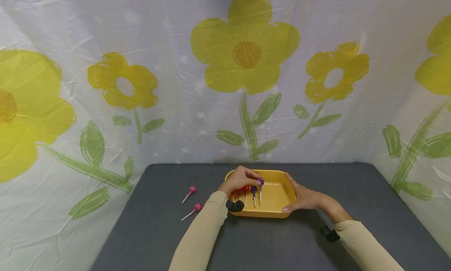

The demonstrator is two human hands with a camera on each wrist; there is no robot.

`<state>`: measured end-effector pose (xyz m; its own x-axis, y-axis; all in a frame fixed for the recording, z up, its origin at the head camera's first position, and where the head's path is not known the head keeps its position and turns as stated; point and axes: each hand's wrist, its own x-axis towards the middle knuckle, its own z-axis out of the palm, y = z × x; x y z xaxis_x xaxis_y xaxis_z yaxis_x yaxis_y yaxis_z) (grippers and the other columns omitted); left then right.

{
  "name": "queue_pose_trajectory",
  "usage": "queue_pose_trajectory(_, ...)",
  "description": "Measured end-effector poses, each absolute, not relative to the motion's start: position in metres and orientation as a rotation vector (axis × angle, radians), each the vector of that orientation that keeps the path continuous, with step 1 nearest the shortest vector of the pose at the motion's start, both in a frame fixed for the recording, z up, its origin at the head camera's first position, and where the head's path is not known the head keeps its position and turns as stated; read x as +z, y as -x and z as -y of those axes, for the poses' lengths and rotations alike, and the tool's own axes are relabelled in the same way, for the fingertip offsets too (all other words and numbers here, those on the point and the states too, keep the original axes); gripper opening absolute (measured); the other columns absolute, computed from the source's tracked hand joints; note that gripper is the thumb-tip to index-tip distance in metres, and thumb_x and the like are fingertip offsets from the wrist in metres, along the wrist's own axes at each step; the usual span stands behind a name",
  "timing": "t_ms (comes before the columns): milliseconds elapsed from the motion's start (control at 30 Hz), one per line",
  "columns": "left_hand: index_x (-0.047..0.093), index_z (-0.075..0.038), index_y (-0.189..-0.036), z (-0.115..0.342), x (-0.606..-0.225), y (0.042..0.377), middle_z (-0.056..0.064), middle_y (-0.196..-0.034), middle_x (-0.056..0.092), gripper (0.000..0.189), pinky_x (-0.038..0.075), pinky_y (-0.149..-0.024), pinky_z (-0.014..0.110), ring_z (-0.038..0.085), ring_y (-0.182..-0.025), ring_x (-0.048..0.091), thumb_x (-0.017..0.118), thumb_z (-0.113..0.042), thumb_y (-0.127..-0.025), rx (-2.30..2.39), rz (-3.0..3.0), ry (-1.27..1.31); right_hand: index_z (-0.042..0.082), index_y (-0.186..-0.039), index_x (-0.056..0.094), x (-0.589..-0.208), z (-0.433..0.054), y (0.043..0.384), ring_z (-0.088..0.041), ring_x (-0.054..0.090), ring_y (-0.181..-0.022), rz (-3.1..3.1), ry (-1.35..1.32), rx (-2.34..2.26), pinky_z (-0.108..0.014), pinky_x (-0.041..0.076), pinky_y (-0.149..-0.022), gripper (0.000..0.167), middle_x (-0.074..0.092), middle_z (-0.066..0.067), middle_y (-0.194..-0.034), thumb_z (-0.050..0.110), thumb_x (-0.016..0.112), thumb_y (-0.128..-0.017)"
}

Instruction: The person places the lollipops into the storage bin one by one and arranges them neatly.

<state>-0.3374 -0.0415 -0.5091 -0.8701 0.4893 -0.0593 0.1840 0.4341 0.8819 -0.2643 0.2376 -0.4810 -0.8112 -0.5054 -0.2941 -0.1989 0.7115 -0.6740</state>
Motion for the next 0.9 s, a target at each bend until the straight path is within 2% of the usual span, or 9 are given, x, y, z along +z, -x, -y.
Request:
queue_pose_trajectory(333, 0.08, -0.016, -0.106, 0.038, -0.5154, 0.338, -0.001, -0.098, 0.079, 0.024, 0.055, -0.068, 0.022, 0.008, -0.075, 0.068, 0.079, -0.026, -0.084, 1.335, -2.43, -0.618, 0.005, -0.157, -0.016, -0.4782, -0.2369, 0.2622, -0.055, 0.016, -0.147, -2.462, 0.554, -0.894, -0.067, 0.024, -0.115, 0.135, 0.0, -0.036, -0.161, 0.05, 0.082, -0.076)
queue_pose_trajectory(567, 0.08, -0.018, -0.104, 0.0369, -0.5161, 0.335, -0.002, -0.095, 0.079, 0.022, 0.055, -0.067, 0.024, 0.012, -0.076, 0.069, 0.08, -0.026, -0.083, 1.342, -2.43, -0.608, 0.004, -0.157, -0.016, -0.478, -0.2365, 0.261, -0.055, 0.016, -0.147, -2.457, 0.548, -0.896, -0.068, 0.024, -0.115, 0.135, 0.0, -0.036, -0.161, 0.051, 0.082, -0.076)
queue_pose_trajectory(900, 0.081, -0.019, -0.102, 0.0362, -0.5173, 0.3347, -0.004, -0.088, 0.078, 0.022, 0.052, -0.055, 0.025, 0.013, -0.061, 0.063, 0.081, -0.028, -0.082, 1.31, -2.461, -0.579, 0.004, -0.157, -0.016, -0.4791, -0.237, 0.2622, -0.054, 0.016, -0.148, -2.465, 0.554, -0.897, -0.067, 0.024, -0.115, 0.135, 0.0, -0.036, -0.161, 0.05, 0.082, -0.076)
